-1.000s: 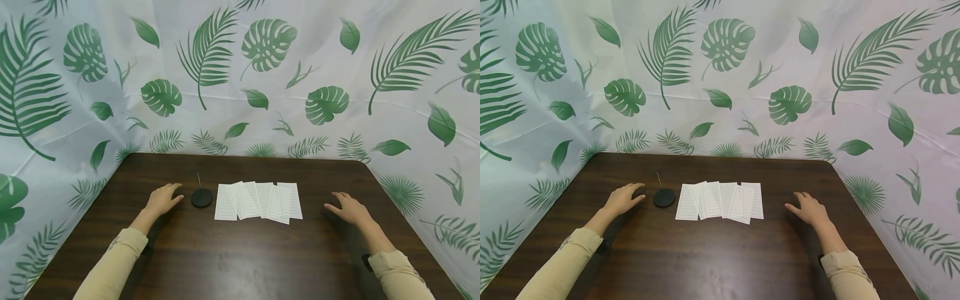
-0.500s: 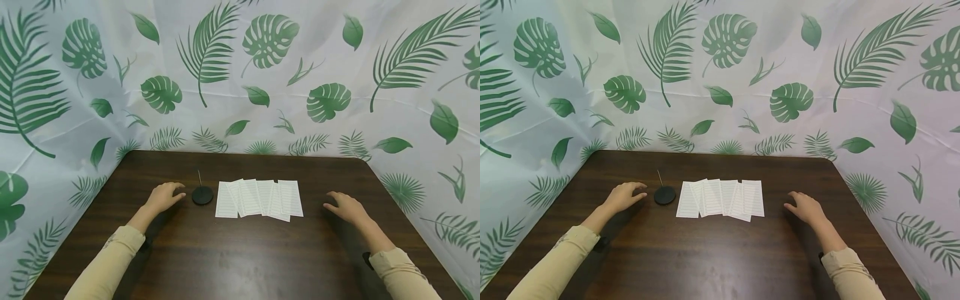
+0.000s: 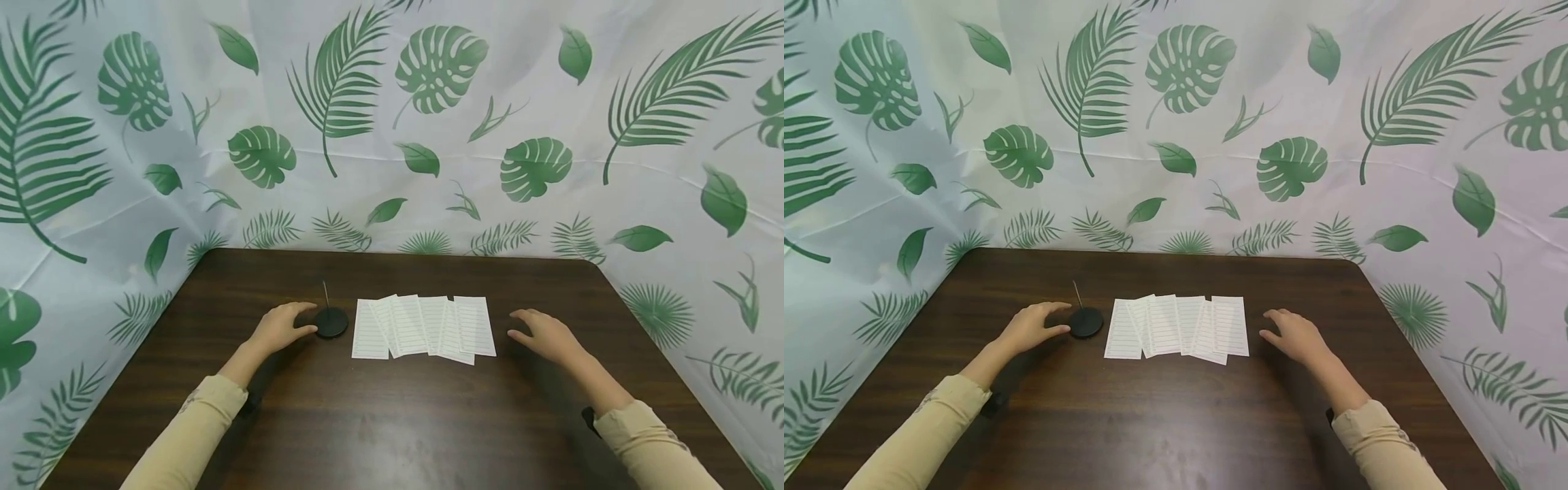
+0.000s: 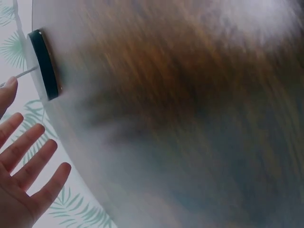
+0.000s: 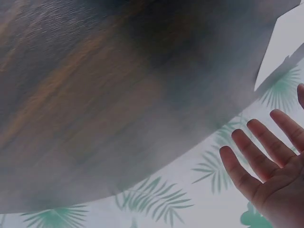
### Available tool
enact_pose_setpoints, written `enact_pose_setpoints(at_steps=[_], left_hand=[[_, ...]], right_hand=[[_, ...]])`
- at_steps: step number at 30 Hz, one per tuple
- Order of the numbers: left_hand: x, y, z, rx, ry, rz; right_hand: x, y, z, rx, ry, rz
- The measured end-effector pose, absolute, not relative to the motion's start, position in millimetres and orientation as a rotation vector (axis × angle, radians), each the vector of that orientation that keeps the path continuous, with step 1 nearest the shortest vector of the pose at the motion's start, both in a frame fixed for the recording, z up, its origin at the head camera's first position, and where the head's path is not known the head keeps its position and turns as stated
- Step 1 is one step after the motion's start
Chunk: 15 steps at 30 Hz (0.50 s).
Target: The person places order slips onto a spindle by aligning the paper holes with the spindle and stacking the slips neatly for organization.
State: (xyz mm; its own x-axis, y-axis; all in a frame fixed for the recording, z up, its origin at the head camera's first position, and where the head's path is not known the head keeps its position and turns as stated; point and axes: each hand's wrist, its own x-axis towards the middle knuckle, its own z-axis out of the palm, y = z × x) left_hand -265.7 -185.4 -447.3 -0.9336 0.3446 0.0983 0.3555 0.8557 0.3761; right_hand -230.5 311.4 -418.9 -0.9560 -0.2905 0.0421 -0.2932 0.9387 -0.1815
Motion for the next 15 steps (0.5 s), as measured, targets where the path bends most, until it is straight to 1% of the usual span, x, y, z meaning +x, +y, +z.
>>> enact_pose_setpoints(at_steps=[15], left_hand=[[-266.5,-174.3,-457.4,-0.622,-3.011,-0.579]], right_hand=[[-230.9,286.3,-416.6,0.575,-3.046,0.213]])
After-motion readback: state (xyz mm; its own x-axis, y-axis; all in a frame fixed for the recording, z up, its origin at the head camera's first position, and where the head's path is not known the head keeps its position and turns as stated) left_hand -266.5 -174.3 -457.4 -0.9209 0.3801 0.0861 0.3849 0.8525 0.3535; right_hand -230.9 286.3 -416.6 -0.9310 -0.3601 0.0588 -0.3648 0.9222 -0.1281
